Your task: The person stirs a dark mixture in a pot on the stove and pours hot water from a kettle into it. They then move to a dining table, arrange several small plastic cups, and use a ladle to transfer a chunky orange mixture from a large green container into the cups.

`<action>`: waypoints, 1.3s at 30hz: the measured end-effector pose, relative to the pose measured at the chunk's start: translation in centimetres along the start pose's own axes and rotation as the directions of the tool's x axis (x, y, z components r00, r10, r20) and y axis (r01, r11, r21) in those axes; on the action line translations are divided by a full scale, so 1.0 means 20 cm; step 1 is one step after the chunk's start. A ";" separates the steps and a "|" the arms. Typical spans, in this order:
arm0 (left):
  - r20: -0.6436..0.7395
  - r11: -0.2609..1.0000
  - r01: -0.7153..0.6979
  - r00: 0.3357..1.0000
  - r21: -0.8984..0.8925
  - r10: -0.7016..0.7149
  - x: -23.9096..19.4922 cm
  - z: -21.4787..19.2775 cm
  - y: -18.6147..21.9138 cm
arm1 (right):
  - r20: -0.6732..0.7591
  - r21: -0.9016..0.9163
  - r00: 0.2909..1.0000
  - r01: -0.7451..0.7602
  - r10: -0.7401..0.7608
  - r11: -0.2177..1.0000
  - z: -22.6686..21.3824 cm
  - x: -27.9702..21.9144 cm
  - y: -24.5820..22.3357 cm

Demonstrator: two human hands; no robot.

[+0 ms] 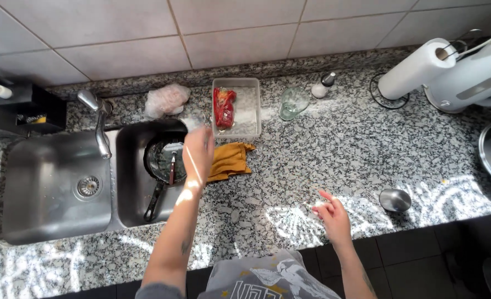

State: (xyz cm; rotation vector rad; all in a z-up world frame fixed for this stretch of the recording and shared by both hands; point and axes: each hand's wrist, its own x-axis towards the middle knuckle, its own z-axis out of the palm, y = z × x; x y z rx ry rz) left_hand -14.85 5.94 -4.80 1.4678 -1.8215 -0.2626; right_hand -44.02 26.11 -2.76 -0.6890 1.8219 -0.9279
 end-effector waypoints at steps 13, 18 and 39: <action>0.303 0.928 -0.064 0.951 0.368 -0.055 -0.49 0.36 -0.53 | -0.190 0.195 0.981 0.086 -0.049 0.977 -0.42 -0.42 0.59; 0.249 0.806 -0.177 0.968 0.565 0.039 -0.53 0.34 -0.19 | -0.427 0.266 0.904 0.143 -0.016 0.953 -0.76 -0.81 0.99; -0.474 -0.308 0.363 -0.616 -0.879 0.629 -3.55 0.31 3.17 | -0.902 0.356 0.410 0.535 0.134 0.766 -1.60 -2.62 2.24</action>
